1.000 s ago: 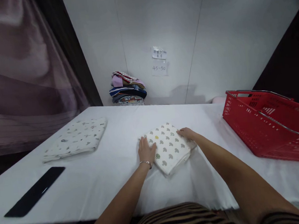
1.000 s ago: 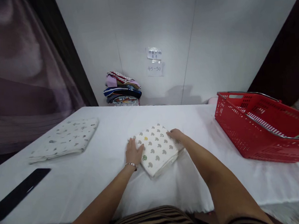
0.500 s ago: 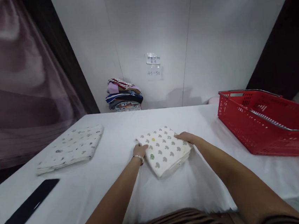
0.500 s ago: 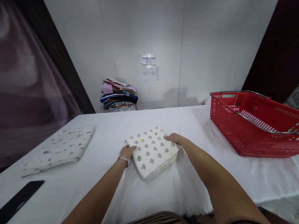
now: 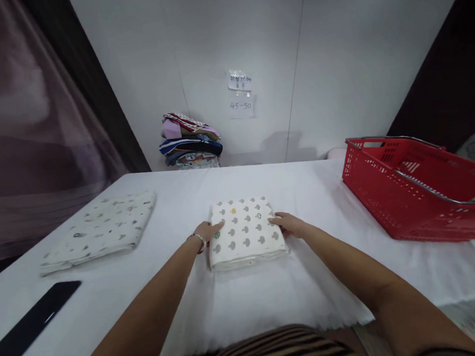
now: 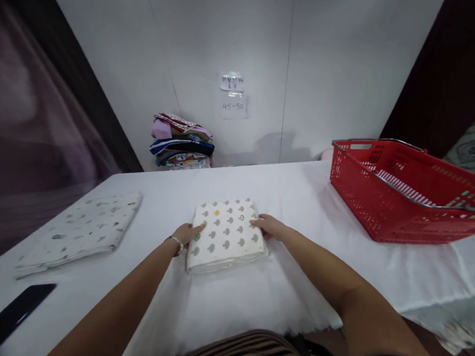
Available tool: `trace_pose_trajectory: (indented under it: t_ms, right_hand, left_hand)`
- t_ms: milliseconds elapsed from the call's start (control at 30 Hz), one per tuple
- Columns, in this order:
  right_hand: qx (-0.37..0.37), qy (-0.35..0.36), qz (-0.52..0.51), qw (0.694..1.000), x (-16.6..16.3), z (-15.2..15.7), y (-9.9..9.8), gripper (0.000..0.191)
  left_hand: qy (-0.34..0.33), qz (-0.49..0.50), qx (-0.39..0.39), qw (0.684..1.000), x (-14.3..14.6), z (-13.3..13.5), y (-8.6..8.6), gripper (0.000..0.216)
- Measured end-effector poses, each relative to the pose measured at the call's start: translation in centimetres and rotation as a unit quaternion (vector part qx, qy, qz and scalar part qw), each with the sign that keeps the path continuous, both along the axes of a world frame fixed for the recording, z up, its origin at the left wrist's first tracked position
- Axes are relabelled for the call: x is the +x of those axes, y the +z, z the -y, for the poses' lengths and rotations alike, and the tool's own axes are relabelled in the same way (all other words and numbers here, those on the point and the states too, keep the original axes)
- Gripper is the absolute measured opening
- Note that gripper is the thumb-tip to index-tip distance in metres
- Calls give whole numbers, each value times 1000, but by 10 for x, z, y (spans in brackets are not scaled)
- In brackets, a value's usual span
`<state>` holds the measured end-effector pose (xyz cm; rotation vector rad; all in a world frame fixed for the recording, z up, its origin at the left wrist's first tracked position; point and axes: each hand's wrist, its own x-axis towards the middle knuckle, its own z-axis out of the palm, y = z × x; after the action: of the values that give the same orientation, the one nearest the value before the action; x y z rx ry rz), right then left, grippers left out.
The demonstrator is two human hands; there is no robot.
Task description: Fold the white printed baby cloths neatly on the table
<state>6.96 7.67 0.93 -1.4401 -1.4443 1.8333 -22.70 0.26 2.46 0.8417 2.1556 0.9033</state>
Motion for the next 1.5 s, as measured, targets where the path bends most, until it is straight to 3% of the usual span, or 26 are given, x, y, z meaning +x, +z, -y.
trace_pose_trajectory:
  t_ms: [167,333,433,500,600,667,767,933,1067,1267,1500]
  right_hand:
    - [-26,-16,-82,996,-17,25,-7,102]
    - [-49,-2,-125,991,-22,44,-9,101]
    - [-67,-18,-147,987,-21,42,-9,94]
    - [-80,-30,-168,982,-23,41,-11,85]
    - [-93,-47,-198,975,-24,44,-13,58]
    - [-98,-37,-211,972,-22,50,-14,35]
    - [-109,6,-221,969,-15,65,-16,14]
    - [-117,68,-218,966,-9,90,-19,9]
    - [-118,60,-209,969,-11,99,-21,13]
    - [-104,49,-225,967,-12,104,-18,11]
    - [-93,44,-229,968,-12,106,-21,11]
  left_hand:
    - [-3,-105,18,994,-19,-7,2,58]
    - [-65,-220,-27,973,-21,-4,8,49]
    - [-136,-336,36,931,11,5,13,41]
    - [-213,-361,108,901,43,15,15,35]
    - [-335,-353,189,853,90,35,11,33]
    - [-370,-362,213,829,112,50,6,36]
    - [-368,-386,219,817,127,70,-2,42]
    - [-349,-390,229,821,124,92,-16,51]
    - [-355,-366,262,820,116,99,-21,39]
    - [-344,-318,278,839,115,96,-16,11]
    - [-327,-307,295,844,117,97,-18,12]
